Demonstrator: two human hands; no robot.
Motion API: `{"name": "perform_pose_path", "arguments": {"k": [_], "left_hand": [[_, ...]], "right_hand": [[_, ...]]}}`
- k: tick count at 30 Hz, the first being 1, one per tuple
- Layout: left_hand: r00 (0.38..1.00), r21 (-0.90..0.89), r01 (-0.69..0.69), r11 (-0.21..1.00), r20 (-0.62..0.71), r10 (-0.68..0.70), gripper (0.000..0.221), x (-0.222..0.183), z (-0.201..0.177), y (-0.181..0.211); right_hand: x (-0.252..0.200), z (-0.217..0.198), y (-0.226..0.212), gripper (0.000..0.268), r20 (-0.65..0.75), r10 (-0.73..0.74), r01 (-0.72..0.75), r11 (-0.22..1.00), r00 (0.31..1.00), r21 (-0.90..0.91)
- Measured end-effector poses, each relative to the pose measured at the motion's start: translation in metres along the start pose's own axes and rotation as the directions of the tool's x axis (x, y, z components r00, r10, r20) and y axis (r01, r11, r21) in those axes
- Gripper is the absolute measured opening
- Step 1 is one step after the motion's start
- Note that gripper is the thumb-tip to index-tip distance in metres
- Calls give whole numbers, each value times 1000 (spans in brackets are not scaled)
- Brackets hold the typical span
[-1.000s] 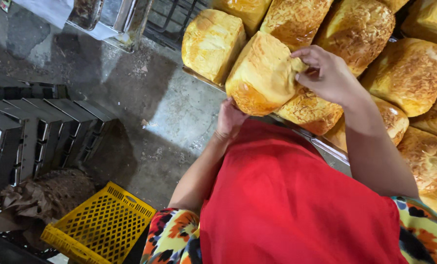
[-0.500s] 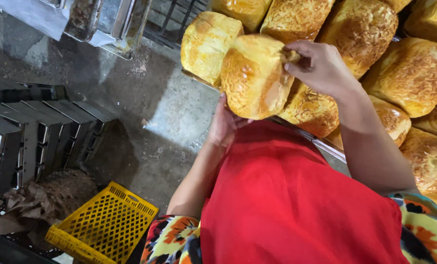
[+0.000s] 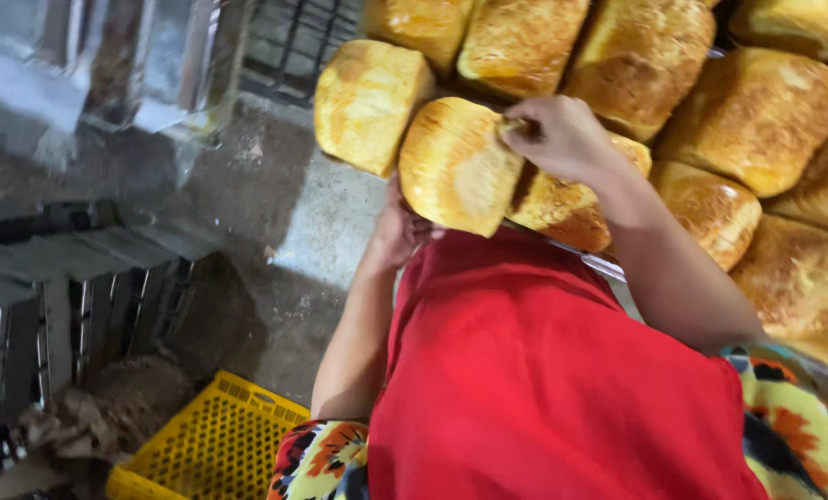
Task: The person picks up loaves of bread from metal trays and rearranges them on the same trays, turning them over and aligning them one by one.
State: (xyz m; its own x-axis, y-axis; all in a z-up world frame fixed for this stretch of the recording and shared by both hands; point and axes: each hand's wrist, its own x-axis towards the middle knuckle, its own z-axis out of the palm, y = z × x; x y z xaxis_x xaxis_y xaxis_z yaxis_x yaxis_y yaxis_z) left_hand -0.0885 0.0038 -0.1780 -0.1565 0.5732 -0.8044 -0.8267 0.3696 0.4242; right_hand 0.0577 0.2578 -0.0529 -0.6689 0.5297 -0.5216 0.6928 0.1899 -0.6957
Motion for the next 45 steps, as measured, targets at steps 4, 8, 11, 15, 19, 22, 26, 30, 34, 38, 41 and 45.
{"name": "perform_pose_path", "arguments": {"k": [4, 8, 11, 15, 19, 22, 26, 30, 34, 38, 41, 45], "left_hand": [[1000, 29, -20, 999, 15, 19, 91, 19, -2, 3], [1000, 54, 17, 998, 22, -18, 94, 6, -6, -9], [996, 56, 40, 998, 74, -44, 94, -8, -14, -18], [969, 81, 101, 992, 216, -117, 100, -12, -8, -39], [947, 197, 31, 980, 309, -92, 98, -20, 28, -71], [915, 320, 32, 947, 371, -156, 82, -22, 76, -112], [943, 331, 14, 944, 310, -122, 55, -22, 158, -204], [953, 5, -92, 996, 291, 86, 54, 3, 227, -275], [995, -125, 3, 992, 103, 10, 65, 7, 266, -289], [977, -416, 23, 909, 201, 68, 88, -21, 251, -298], [940, -551, -36, 834, 266, 216, 90, -22, 241, -307], [914, -657, 14, 754, 315, 257, 85, -6, 215, -327]], "right_hand": [[4, 4, 11, 46, -92, -268, 266, 963, 959, -33], [-25, -31, 50, 40, -144, -333, 346, 935, 932, 77], [-68, -71, 109, 26, -353, -270, 290, 957, 896, 5], [-135, -98, 188, 17, -461, -198, 178, 980, 865, -88], [-156, -95, 225, 23, -516, -118, -28, 964, 848, -266], [-157, -101, 240, 30, -474, -181, 61, 964, 862, -258], [-160, -105, 258, 37, -361, -291, 165, 925, 886, -341], [-166, -100, 277, 32, -357, -382, 245, 896, 852, -371], [-187, -104, 246, 32, -350, -442, 304, 872, 826, -383], [-252, -77, 221, 27, -178, -474, 336, 799, 863, -499], [-278, -67, 220, 38, -85, -670, 547, 666, 737, -508], [-276, -76, 254, 22, -170, -538, 537, 842, 825, -58]]}}
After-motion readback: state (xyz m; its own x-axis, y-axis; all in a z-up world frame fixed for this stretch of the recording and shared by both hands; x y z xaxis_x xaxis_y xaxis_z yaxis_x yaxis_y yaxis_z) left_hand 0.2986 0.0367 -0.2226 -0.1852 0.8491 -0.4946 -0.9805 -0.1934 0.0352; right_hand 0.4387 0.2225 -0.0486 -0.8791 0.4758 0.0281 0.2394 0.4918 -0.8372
